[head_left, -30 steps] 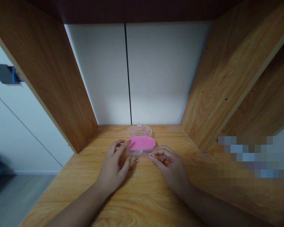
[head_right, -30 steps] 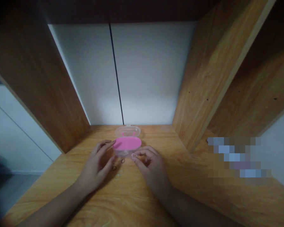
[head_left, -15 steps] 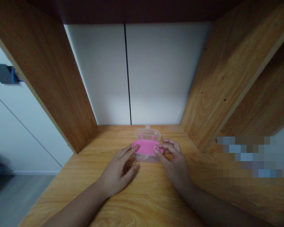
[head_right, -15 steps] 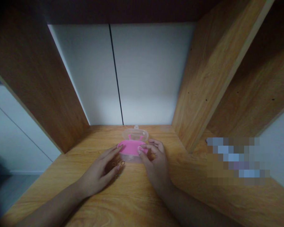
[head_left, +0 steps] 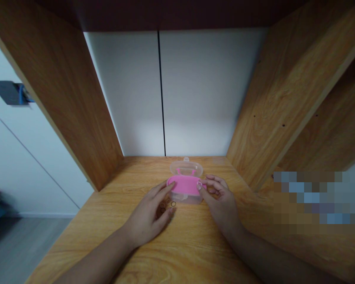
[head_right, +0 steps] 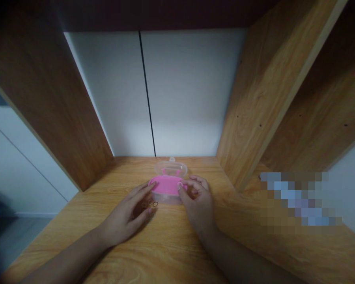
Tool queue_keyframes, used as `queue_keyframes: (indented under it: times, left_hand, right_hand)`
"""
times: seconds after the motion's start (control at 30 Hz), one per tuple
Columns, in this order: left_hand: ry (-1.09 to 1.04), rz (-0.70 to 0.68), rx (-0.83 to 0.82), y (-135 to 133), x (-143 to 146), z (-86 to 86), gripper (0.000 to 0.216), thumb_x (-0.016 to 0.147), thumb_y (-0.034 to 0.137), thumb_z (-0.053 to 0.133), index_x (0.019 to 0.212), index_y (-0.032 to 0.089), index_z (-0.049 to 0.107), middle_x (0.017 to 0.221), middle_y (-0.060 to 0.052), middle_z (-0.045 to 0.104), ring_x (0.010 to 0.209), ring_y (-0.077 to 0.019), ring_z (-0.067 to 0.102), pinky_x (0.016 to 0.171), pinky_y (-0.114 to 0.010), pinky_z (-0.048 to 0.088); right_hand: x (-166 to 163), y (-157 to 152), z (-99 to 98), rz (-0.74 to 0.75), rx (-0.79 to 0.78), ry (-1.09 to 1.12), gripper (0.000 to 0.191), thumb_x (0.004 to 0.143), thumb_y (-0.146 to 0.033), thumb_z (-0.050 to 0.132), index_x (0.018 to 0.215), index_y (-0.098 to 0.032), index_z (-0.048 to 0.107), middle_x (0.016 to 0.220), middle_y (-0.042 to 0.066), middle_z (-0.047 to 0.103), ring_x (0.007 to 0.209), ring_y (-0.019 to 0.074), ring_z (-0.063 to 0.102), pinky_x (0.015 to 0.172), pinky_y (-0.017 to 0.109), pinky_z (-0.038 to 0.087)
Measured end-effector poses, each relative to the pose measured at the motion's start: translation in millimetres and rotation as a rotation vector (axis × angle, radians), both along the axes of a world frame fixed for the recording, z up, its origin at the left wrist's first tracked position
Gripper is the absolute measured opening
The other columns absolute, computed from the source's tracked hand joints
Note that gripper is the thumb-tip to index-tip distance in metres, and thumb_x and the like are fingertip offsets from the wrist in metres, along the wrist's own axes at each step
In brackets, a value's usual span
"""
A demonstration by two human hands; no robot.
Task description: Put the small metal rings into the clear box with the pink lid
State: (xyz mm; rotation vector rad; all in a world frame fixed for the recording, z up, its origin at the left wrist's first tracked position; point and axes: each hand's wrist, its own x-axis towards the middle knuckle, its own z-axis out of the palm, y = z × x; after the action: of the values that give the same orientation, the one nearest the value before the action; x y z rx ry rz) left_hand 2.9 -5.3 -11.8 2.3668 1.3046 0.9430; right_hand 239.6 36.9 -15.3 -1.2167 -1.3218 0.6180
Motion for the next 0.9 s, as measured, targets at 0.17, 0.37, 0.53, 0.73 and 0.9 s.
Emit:
queue_keyframes:
  times: [0.17, 0.37, 0.53, 0.73, 0.9]
  left_hand:
    - [-0.002, 0.006, 0.005, -1, 1, 0.0, 0.065, 0.097, 0.030, 0.056, 0.157, 0.031, 0.031, 0.160, -0.008, 0.040, 0.146, -0.0278, 0.039, 0.120, -0.051, 0.036]
    - [0.002, 0.013, -0.001, 0, 1, 1.4, 0.065, 0.097, 0.031, 0.056, 0.157, 0.031, 0.031, 0.160, -0.008, 0.040, 0.147, -0.0273, 0.039, 0.121, -0.051, 0.035]
    - [-0.005, 0.014, 0.001, 1, 1, -0.6, 0.064, 0.098, 0.028, 0.053, 0.158, 0.031, 0.030, 0.159, -0.007, 0.041, 0.146, -0.0265, 0.040, 0.121, -0.049, 0.037]
    - [-0.022, 0.011, 0.009, 0, 1, -1.0, 0.066, 0.097, 0.027, 0.054, 0.158, 0.031, 0.029, 0.158, -0.008, 0.041, 0.146, -0.0276, 0.040, 0.121, -0.048, 0.037]
    - [-0.029, 0.008, -0.005, 1, 1, -2.2, 0.068, 0.098, 0.027, 0.053, 0.159, 0.030, 0.025, 0.159, -0.009, 0.040, 0.145, -0.0267, 0.040, 0.121, -0.048, 0.037]
  right_hand:
    - [0, 0, -2.1, -0.010, 0.006, 0.021, 0.027, 0.077, -0.047, 0.073, 0.084, -0.022, 0.079, 0.117, 0.010, 0.057, 0.085, 0.0214, 0.063, 0.073, 0.038, 0.057]
    - [1, 1, -1.7, -0.017, 0.024, -0.020, 0.023, 0.078, -0.042, 0.071, 0.087, -0.022, 0.078, 0.116, 0.010, 0.060, 0.096, 0.0251, 0.065, 0.072, 0.036, 0.058]
    - [3, -1, 1.0, 0.012, 0.040, 0.044, 0.023, 0.084, -0.040, 0.064, 0.096, -0.021, 0.069, 0.107, 0.009, 0.066, 0.101, 0.0266, 0.065, 0.080, 0.038, 0.057]
    - [-2, -9, -0.3, 0.005, 0.032, -0.056, 0.033, 0.076, -0.029, 0.064, 0.107, -0.021, 0.059, 0.101, 0.006, 0.064, 0.083, 0.0221, 0.063, 0.071, 0.035, 0.055]
    - [-8, -14, -2.0, 0.084, 0.081, -0.176, 0.049, 0.069, -0.020, 0.067, 0.117, -0.023, 0.055, 0.118, 0.008, 0.061, 0.102, 0.0242, 0.063, 0.078, 0.035, 0.056]
